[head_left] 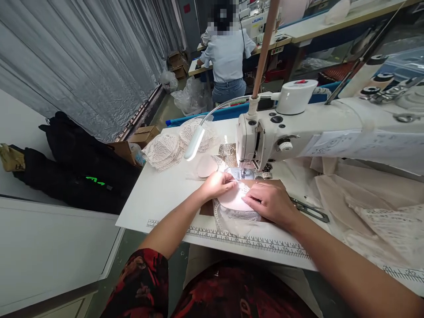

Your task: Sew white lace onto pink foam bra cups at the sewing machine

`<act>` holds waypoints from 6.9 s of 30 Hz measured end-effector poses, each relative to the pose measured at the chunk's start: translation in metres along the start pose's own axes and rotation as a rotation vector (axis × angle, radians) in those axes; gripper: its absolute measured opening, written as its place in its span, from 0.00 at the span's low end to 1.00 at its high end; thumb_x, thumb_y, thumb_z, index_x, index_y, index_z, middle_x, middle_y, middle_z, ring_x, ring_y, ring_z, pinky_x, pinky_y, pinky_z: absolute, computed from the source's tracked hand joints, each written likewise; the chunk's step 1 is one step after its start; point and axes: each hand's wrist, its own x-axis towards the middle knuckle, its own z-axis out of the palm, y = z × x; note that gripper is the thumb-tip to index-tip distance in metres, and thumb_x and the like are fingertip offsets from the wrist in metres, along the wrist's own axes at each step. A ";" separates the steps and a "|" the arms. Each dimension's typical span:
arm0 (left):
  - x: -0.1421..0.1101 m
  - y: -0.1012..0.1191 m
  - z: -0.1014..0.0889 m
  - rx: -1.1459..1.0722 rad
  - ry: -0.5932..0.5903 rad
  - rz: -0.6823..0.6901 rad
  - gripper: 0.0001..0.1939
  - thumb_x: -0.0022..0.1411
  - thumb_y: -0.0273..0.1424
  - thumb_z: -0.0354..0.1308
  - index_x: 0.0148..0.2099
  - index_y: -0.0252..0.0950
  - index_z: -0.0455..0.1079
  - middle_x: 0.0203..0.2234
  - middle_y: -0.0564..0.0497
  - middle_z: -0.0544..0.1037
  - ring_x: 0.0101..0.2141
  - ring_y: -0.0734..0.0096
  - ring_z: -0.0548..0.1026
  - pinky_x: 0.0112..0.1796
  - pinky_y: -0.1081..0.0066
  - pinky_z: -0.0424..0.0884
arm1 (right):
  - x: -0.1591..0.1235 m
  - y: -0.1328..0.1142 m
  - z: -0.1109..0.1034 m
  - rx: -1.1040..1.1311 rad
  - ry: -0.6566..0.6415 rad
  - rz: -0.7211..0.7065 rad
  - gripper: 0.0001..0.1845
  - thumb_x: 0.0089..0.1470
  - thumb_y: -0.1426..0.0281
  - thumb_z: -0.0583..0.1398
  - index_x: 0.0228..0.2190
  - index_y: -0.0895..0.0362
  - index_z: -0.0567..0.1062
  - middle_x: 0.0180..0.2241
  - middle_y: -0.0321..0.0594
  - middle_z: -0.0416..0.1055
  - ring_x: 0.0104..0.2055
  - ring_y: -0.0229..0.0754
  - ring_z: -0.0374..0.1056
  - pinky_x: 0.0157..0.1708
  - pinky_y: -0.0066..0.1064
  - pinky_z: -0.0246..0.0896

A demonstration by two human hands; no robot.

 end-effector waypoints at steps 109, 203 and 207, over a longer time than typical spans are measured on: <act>0.014 -0.024 -0.002 0.625 0.005 0.779 0.18 0.63 0.25 0.51 0.55 0.27 0.66 0.52 0.39 0.72 0.48 0.57 0.70 0.48 0.58 0.70 | 0.011 0.003 0.015 -0.448 -0.071 0.282 0.18 0.54 0.75 0.52 0.41 0.53 0.78 0.29 0.40 0.70 0.27 0.39 0.56 0.28 0.32 0.44; 0.016 -0.023 0.000 0.636 0.056 0.595 0.25 0.67 0.43 0.45 0.57 0.31 0.66 0.54 0.42 0.71 0.49 0.54 0.67 0.45 0.56 0.61 | -0.007 0.006 0.011 -0.244 -0.052 -0.105 0.16 0.55 0.79 0.52 0.41 0.58 0.76 0.27 0.39 0.67 0.30 0.40 0.58 0.32 0.32 0.49; 0.015 -0.024 -0.002 0.640 0.049 0.630 0.24 0.67 0.41 0.46 0.56 0.31 0.67 0.54 0.41 0.71 0.50 0.54 0.66 0.46 0.56 0.61 | -0.005 0.004 0.012 -0.260 -0.062 -0.092 0.16 0.55 0.78 0.52 0.40 0.57 0.76 0.26 0.38 0.65 0.29 0.41 0.55 0.30 0.32 0.47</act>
